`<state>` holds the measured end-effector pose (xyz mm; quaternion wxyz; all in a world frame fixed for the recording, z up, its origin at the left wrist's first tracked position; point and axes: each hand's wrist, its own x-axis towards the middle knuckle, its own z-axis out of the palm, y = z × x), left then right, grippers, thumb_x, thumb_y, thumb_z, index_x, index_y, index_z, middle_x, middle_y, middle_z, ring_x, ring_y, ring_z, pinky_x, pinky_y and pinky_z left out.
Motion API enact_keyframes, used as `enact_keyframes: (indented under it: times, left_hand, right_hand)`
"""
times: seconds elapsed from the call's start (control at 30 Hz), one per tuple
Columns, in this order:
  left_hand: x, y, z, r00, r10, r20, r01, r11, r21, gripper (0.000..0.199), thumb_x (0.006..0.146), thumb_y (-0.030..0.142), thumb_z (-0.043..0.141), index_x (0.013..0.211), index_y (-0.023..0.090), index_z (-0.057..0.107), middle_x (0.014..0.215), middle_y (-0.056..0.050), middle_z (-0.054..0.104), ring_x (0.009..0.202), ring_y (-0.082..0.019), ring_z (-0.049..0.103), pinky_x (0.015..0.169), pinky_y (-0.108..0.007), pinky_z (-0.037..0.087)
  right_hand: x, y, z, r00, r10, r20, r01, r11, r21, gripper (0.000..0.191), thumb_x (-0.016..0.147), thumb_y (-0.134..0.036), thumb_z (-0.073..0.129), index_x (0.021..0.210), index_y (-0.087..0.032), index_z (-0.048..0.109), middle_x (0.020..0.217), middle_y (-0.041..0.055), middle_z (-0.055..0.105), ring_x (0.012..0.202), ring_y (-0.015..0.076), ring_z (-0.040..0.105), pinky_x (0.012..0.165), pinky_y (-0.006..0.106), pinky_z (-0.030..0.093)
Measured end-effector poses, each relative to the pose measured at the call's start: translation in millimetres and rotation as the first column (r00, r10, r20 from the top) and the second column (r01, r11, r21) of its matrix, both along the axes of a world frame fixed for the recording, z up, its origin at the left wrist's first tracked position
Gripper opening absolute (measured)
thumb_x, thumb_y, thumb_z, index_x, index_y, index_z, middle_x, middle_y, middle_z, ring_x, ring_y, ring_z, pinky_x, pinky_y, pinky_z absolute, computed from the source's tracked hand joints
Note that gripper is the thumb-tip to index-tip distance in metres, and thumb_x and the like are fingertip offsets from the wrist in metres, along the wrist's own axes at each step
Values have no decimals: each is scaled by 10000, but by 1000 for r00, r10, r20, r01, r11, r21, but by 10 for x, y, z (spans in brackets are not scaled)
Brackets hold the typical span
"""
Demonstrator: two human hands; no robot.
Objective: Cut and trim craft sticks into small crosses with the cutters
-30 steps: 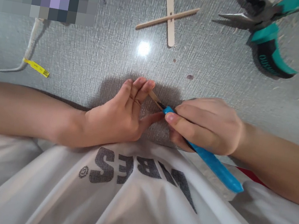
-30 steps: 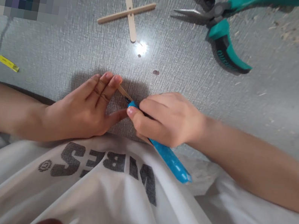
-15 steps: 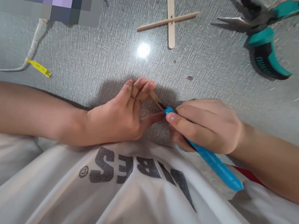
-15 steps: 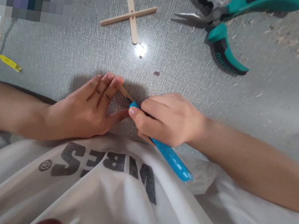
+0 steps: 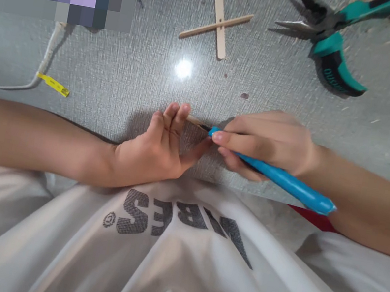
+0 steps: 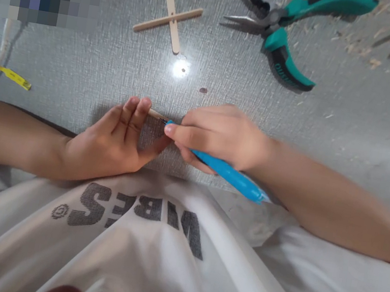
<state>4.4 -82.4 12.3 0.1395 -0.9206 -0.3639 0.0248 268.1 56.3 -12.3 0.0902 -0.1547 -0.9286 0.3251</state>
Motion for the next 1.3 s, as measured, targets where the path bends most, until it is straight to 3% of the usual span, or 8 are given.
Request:
enact_keyframes:
  times: [0.1, 0.23, 0.43, 0.67, 0.83, 1.0, 1.17, 1.3]
  left_hand:
    - [12, 6, 0, 1000, 11, 15, -10, 1000, -3, 747, 1075, 73, 677, 1780, 27, 433, 1335, -355, 798, 1164, -436, 886, 827, -432, 732]
    - [9, 17, -9, 997, 42, 66, -33, 991, -133, 859, 1078, 52, 642, 1855, 69, 274, 1452, -371, 726, 1265, -465, 847, 882, -482, 728]
    - [25, 21, -21, 997, 67, 47, -57, 980, -190, 814, 1065, 93, 691, 1823, 107, 395, 1503, -373, 699, 1329, -483, 817, 928, -502, 716]
    - [1, 39, -8, 999, -20, -45, 18, 999, -35, 717, 1085, 108, 647, 1772, 37, 455, 1391, -348, 774, 1211, -443, 872, 849, -443, 714]
    - [-10, 20, -34, 997, 53, 53, -42, 981, -188, 833, 1096, 119, 622, 1856, 87, 283, 1551, -352, 661, 1379, -472, 788, 976, -548, 727]
    - [20, 45, -35, 998, 28, 49, -21, 988, -150, 795, 1091, 44, 590, 1840, 71, 326, 1463, -356, 725, 1304, -468, 823, 903, -502, 746]
    - [32, 64, -6, 993, 97, 61, -75, 954, -291, 849, 1105, 38, 524, 1885, 165, 214, 1543, -319, 690, 1382, -482, 772, 943, -557, 746]
    - [15, 59, 12, 989, 131, 74, -92, 915, -392, 840, 1109, 55, 510, 1887, 217, 238, 1615, -293, 651, 1456, -490, 723, 987, -595, 736]
  right_hand:
    - [-58, 45, 29, 980, 125, -156, -113, 990, 88, 201, 1126, -257, 569, 1178, -315, 754, 801, -45, 781, 680, 116, 677, 677, 259, 531]
    - [-91, 36, 55, 952, 163, -260, -117, 976, 184, 324, 1072, -131, 625, 1340, -310, 656, 794, -68, 747, 665, 128, 673, 679, 247, 556]
    - [-53, -14, 31, 904, 48, -425, 5, 992, 123, 237, 1007, -113, 643, 1187, -257, 699, 867, 2, 787, 724, 159, 775, 676, 268, 646]
    - [-83, -26, 99, 952, 67, -300, -34, 993, 113, 212, 1093, -166, 628, 1227, -295, 729, 898, -7, 836, 751, 132, 775, 731, 249, 614]
    - [-89, -6, 109, 956, 99, -275, -77, 993, 91, 251, 1097, -153, 628, 1291, -296, 698, 898, -19, 822, 732, 115, 730, 744, 237, 585]
    - [-81, -9, 105, 957, 102, -270, -77, 992, 101, 259, 1101, -146, 622, 1297, -306, 677, 861, -44, 782, 703, 106, 698, 732, 223, 567]
    - [-61, -25, 81, 968, 87, -233, -61, 992, 114, 289, 1103, -199, 628, 1340, -363, 605, 850, -49, 766, 671, 149, 709, 691, 258, 596]
    - [-64, -28, 42, 962, 84, -258, -54, 991, 121, 326, 1088, -198, 636, 1363, -366, 591, 857, -44, 761, 682, 159, 713, 698, 263, 604]
